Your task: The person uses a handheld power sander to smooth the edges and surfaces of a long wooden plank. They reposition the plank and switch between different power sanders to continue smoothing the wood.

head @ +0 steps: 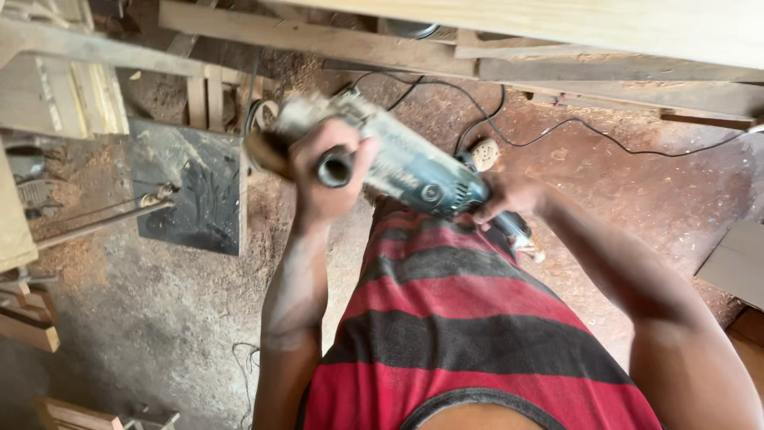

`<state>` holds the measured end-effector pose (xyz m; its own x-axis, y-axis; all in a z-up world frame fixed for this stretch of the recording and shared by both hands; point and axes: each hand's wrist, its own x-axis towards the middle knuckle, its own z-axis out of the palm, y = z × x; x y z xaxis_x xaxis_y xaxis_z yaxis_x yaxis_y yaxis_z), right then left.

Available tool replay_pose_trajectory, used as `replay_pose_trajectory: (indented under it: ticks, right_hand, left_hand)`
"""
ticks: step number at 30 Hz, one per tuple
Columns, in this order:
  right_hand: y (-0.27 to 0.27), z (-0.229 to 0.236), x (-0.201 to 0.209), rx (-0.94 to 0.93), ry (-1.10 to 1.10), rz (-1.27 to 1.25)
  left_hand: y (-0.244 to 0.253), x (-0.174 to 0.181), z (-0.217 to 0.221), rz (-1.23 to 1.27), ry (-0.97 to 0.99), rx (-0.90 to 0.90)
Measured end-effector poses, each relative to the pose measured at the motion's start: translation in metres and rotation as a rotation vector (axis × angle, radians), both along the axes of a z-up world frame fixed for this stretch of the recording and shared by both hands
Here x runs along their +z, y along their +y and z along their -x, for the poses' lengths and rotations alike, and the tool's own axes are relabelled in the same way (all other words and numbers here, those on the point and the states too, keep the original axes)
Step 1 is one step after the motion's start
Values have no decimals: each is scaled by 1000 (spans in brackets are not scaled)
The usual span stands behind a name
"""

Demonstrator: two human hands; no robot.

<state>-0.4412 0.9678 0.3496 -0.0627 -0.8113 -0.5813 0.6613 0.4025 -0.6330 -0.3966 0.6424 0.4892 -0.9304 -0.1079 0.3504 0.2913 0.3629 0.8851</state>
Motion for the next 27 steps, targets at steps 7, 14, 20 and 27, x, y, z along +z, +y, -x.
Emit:
replay_pose_trajectory:
  ticks: [7, 14, 20, 27]
  right_hand:
    - [100, 17, 95, -398, 601, -372]
    - [129, 27, 105, -432, 989, -794]
    - [127, 15, 49, -114, 1023, -1047]
    - [115, 1, 19, -304, 704, -871]
  left_hand:
    - [84, -37, 147, -354, 21, -280]
    - [122, -117, 178, -746, -139, -282]
    - [62, -156, 130, -1059, -545, -367]
    - [49, -177, 180, 263, -704, -482]
